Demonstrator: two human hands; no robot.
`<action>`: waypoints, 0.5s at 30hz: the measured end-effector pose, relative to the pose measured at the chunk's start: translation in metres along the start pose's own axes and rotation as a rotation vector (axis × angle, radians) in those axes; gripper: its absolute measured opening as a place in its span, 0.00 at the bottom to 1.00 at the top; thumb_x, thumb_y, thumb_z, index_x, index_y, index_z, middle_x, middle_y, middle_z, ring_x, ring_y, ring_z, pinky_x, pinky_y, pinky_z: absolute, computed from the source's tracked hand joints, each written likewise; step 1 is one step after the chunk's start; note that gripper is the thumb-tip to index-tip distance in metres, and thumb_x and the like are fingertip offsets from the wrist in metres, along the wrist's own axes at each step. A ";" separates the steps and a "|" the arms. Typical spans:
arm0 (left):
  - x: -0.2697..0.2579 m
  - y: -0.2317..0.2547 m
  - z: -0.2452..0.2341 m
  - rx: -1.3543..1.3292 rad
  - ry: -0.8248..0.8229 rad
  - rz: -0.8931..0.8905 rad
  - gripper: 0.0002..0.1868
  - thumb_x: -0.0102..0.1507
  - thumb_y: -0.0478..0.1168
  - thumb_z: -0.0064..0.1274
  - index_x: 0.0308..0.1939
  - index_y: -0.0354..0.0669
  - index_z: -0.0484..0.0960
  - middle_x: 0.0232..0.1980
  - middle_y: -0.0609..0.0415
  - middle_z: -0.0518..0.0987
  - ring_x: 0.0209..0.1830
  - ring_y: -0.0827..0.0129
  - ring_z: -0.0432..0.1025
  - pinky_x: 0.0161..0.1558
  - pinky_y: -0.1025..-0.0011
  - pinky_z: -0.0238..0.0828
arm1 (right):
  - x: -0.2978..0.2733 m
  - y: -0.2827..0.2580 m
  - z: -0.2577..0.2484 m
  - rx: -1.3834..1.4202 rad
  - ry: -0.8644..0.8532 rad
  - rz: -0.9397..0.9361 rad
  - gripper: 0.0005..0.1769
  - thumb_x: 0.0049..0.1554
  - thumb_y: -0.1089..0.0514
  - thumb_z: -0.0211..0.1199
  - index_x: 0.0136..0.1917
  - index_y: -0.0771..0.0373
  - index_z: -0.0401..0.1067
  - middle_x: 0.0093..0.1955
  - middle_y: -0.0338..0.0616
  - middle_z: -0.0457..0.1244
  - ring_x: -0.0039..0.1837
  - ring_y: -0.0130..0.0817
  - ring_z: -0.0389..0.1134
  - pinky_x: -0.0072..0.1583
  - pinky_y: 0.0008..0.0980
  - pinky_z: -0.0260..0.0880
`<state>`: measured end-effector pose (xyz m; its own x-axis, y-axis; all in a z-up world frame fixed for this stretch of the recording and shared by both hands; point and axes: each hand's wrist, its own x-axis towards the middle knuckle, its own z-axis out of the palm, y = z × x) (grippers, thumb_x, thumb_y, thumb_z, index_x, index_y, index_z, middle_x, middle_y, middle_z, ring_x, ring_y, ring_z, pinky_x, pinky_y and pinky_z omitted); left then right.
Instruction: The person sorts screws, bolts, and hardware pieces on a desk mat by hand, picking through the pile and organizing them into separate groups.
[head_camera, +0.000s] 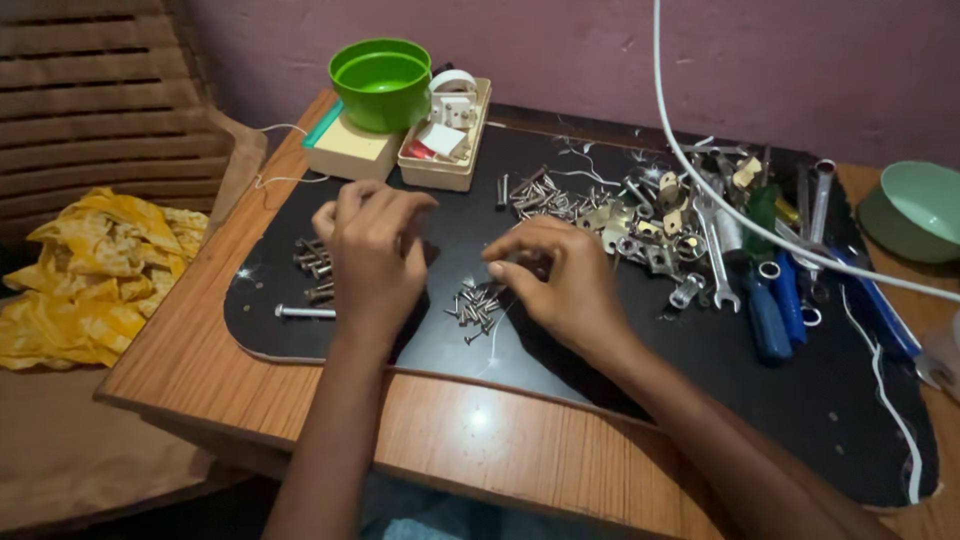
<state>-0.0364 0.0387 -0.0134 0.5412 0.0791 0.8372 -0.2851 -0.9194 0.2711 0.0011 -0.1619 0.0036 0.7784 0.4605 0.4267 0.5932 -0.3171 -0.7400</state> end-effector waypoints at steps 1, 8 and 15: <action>-0.002 0.001 0.000 -0.003 -0.006 -0.001 0.16 0.53 0.25 0.57 0.42 0.45 0.84 0.42 0.56 0.82 0.55 0.56 0.71 0.58 0.55 0.55 | -0.002 -0.002 0.002 0.000 0.001 0.007 0.06 0.52 0.65 0.71 0.44 0.60 0.82 0.43 0.39 0.72 0.38 0.25 0.69 0.39 0.24 0.69; -0.002 0.005 -0.002 0.082 -0.028 0.044 0.15 0.54 0.26 0.60 0.44 0.43 0.85 0.43 0.55 0.81 0.56 0.56 0.71 0.59 0.53 0.55 | -0.003 -0.010 0.015 -0.121 -0.041 -0.206 0.08 0.48 0.66 0.74 0.43 0.61 0.82 0.44 0.41 0.70 0.50 0.35 0.67 0.51 0.35 0.69; -0.002 0.008 0.000 0.094 -0.080 0.073 0.16 0.52 0.28 0.61 0.44 0.41 0.85 0.43 0.53 0.82 0.56 0.55 0.71 0.60 0.51 0.55 | -0.003 -0.007 0.019 -0.130 -0.063 -0.160 0.08 0.47 0.65 0.74 0.43 0.61 0.82 0.43 0.41 0.69 0.49 0.36 0.67 0.52 0.36 0.68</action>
<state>-0.0398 0.0316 -0.0126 0.5845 -0.0167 0.8112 -0.2524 -0.9539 0.1623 -0.0096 -0.1456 -0.0018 0.6604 0.5633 0.4965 0.7326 -0.3386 -0.5904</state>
